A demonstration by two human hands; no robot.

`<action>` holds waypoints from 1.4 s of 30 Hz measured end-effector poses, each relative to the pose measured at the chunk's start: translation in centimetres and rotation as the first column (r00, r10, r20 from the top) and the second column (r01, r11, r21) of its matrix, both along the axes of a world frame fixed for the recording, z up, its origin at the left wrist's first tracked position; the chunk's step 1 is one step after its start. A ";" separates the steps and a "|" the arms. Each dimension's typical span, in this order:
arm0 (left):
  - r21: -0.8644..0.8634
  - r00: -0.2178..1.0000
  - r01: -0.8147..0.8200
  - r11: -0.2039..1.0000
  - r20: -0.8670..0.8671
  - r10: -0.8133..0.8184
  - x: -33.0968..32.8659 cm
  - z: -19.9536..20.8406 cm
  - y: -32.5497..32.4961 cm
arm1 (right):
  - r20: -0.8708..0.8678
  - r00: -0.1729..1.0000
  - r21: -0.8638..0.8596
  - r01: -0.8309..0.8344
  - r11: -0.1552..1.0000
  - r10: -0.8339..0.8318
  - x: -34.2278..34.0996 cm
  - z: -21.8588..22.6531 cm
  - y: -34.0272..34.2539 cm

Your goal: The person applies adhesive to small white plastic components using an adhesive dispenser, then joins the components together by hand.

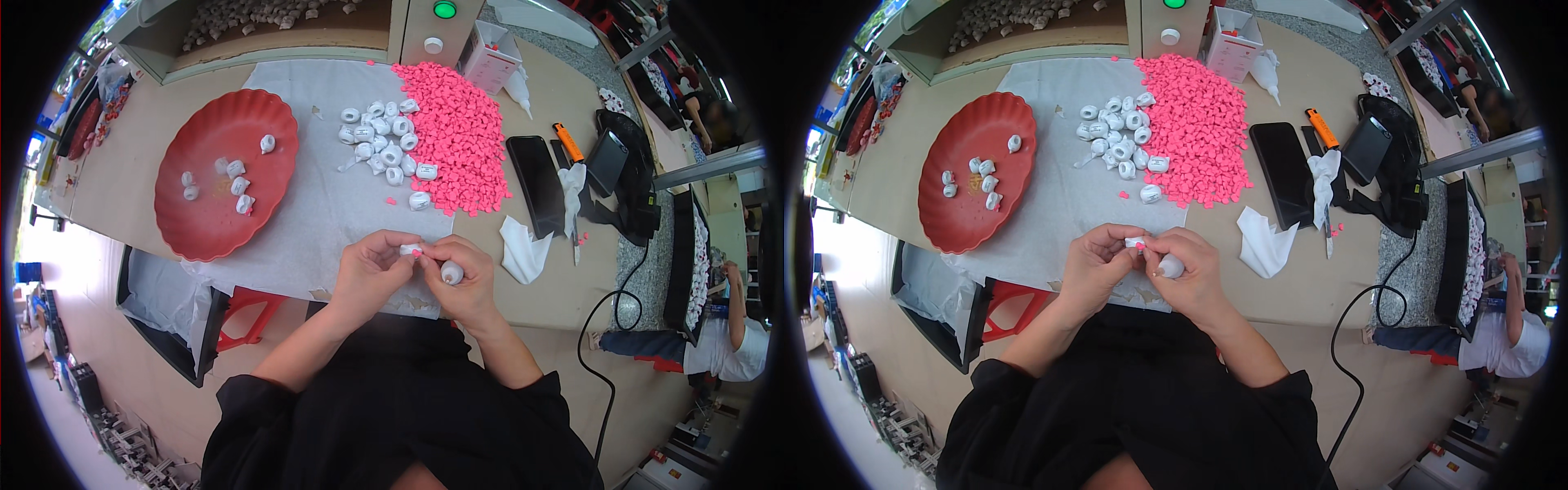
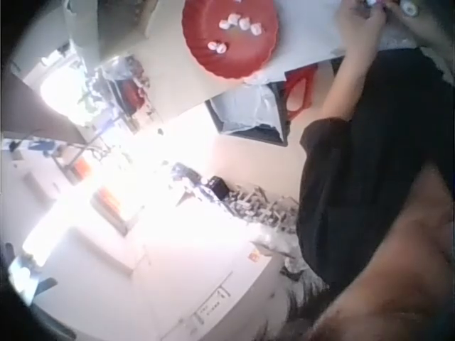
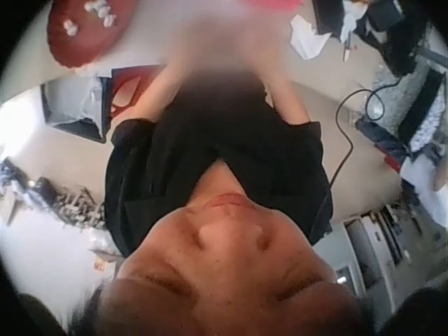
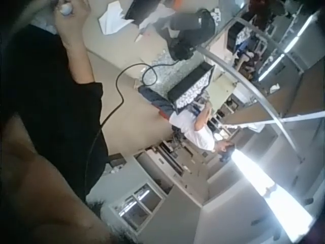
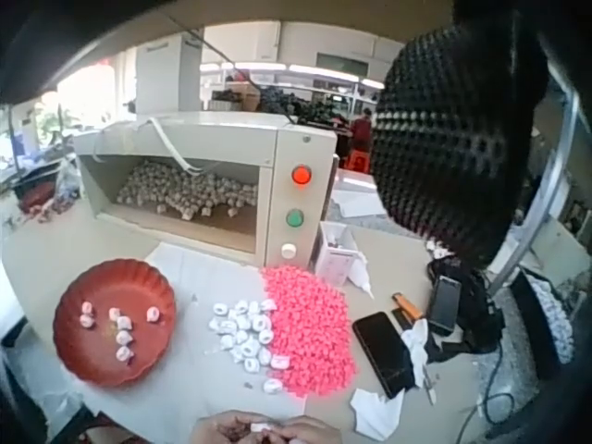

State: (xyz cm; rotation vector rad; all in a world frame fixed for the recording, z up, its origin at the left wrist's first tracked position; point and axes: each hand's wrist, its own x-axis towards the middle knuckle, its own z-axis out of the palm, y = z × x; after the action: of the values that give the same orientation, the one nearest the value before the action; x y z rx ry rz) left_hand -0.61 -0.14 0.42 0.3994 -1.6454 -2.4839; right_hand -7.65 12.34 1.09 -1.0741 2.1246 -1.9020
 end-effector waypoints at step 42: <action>-0.320 0.985 0.170 0.932 0.045 -0.164 -0.4 1.0 0.4 | -0.014 0.998 -0.042 0.058 0.997 -0.059 0.2 -0.2 -0.1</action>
State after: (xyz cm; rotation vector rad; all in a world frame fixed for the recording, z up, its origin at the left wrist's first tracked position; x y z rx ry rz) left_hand -1.00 0.27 1.42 0.2491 -2.1293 -2.2600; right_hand -7.46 12.23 0.91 -1.0487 2.1563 -1.9788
